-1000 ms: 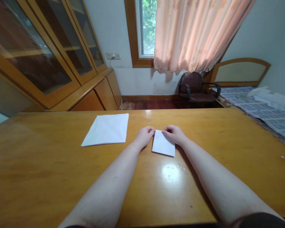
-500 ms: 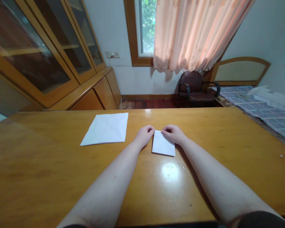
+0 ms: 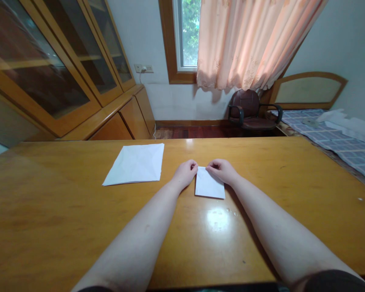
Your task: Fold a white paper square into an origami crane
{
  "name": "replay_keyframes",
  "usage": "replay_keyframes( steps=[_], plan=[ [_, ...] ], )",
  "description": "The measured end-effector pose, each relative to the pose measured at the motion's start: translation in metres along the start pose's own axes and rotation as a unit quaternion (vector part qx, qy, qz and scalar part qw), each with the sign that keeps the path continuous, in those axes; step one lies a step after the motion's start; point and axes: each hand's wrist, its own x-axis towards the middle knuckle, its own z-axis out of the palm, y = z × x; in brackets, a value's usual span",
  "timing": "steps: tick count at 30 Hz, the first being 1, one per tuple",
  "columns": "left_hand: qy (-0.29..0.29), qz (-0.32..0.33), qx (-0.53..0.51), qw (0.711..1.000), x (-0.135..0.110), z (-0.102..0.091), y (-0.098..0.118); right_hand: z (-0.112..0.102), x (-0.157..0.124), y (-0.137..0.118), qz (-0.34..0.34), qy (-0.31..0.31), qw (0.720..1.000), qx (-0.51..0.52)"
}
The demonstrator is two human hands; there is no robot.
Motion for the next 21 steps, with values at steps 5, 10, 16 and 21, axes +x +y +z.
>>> replay_keyframes(
  steps=[5, 10, 16, 21],
  plan=[
    [0.014, -0.009, -0.001, 1.0, -0.0004, 0.0008, 0.0002, 0.0006, 0.0003, 0.0013, 0.001, 0.012, 1.0, -0.014],
    [0.026, -0.012, -0.012, 1.0, -0.0006, 0.0006, -0.0007, 0.0006, 0.0003, 0.0015, 0.001, 0.015, 1.0, -0.012],
    [0.05, -0.046, -0.068, 0.995, 0.0019, -0.002, -0.0055, -0.0004, 0.0003, 0.0033, 0.024, 0.026, 0.999, -0.005],
    [0.037, -0.032, -0.095, 0.994, -0.0007, -0.0018, -0.0015, -0.0008, 0.0014, 0.0059, 0.035, 0.052, 0.998, 0.003]
  ],
)
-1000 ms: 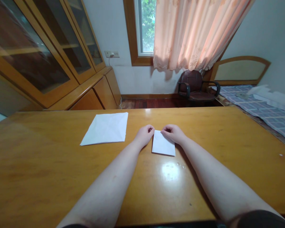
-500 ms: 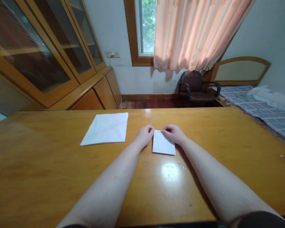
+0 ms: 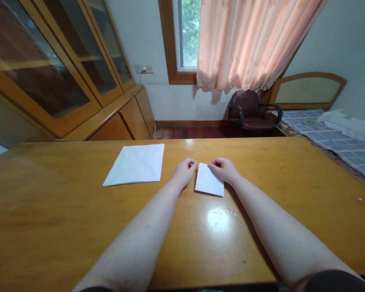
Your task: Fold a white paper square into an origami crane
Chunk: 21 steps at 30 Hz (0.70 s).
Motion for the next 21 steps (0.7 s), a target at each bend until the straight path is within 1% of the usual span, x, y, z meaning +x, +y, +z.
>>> replay_keyframes(
  steps=[4, 7, 9, 11, 14, 17, 21],
  plan=[
    [-0.035, 0.008, -0.045, 0.998, -0.0025, 0.0017, 0.0006, 0.0001, 0.0012, 0.0014, 0.022, 0.038, 0.999, 0.023],
    [-0.063, 0.021, -0.052, 0.996, -0.0031, 0.0014, 0.0003, 0.0007, 0.0014, 0.002, 0.031, 0.052, 0.997, 0.045],
    [-0.066, 0.031, -0.051, 0.996, -0.003, 0.0009, 0.0009, 0.0009, 0.0013, 0.0019, 0.034, 0.058, 0.996, 0.056],
    [-0.057, 0.035, -0.054, 0.996, -0.0028, 0.0007, 0.0014, 0.0006, 0.0013, 0.0013, 0.042, 0.069, 0.995, 0.058],
    [-0.053, 0.028, -0.072, 0.996, -0.0022, 0.002, -0.0003, -0.0005, 0.0015, 0.0002, 0.055, 0.084, 0.993, 0.057],
    [-0.068, 0.02, -0.088, 0.994, -0.0013, 0.0042, -0.0049, -0.0009, 0.0019, 0.0002, 0.056, 0.084, 0.993, 0.058],
    [-0.072, 0.024, -0.091, 0.993, -0.0001, 0.0056, -0.0081, 0.0001, 0.0025, 0.0019, 0.047, 0.073, 0.994, 0.059]
  ],
)
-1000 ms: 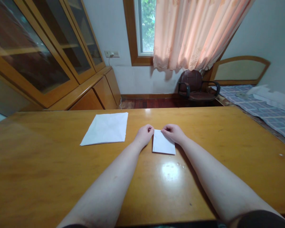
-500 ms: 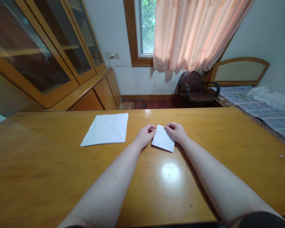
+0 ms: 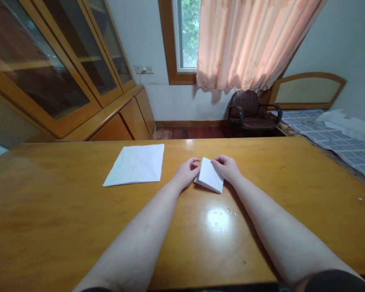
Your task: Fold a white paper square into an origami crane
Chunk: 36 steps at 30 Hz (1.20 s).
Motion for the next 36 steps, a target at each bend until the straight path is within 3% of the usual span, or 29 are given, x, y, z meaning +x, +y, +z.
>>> replay_keyframes(
  steps=[5, 8, 12, 19, 25, 30, 36],
  plan=[
    [-0.018, -0.001, 0.0, 1.0, -0.002, 0.001, 0.007, 0.001, -0.002, -0.002, -0.001, -0.069, 0.998, 0.008],
    [-0.05, 0.031, 0.011, 0.998, -0.006, 0.001, 0.013, 0.001, -0.003, -0.004, 0.006, -0.1, 0.995, 0.018],
    [-0.077, 0.045, 0.05, 0.995, -0.007, 0.0, 0.016, 0.003, -0.004, -0.002, 0.028, -0.113, 0.991, 0.068],
    [-0.062, 0.032, 0.085, 0.994, -0.005, -0.001, 0.014, 0.004, -0.001, 0.003, 0.039, -0.121, 0.982, 0.142],
    [0.05, 0.012, 0.094, 0.994, -0.002, -0.006, 0.014, 0.001, 0.001, 0.004, 0.033, -0.039, 0.975, 0.217],
    [0.15, -0.022, 0.089, 0.984, 0.0, -0.009, 0.013, -0.002, -0.002, -0.001, 0.018, -0.072, 0.97, 0.23],
    [0.187, -0.036, 0.082, 0.978, 0.002, -0.01, 0.012, 0.001, 0.0, -0.003, -0.023, -0.079, 0.971, 0.223]
  ],
)
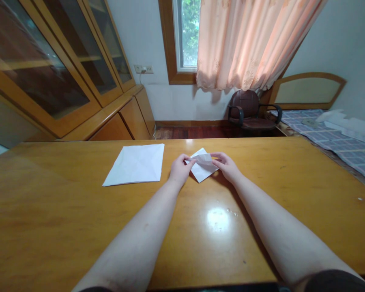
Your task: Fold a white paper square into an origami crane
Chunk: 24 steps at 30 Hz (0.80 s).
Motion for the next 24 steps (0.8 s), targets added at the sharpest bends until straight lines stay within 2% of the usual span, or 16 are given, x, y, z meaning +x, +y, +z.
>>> replay_keyframes(
  steps=[6, 10, 16, 24],
  plan=[
    [0.024, -0.017, 0.006, 1.0, 0.0011, -0.0001, -0.0025, -0.0013, -0.0003, -0.0017, 0.01, -0.045, 0.999, 0.021],
    [0.021, -0.014, -0.008, 1.0, 0.0017, 0.002, -0.0061, -0.0008, 0.0008, -0.0023, 0.033, -0.04, 0.998, 0.033],
    [-0.011, 0.009, -0.039, 0.999, 0.0009, 0.0051, -0.0077, -0.0015, 0.0011, -0.0008, 0.084, -0.045, 0.995, 0.005],
    [-0.106, 0.052, -0.067, 0.991, -0.004, 0.0059, -0.0046, -0.0019, -0.0002, 0.0014, 0.052, -0.026, 0.998, -0.006]
  ],
)
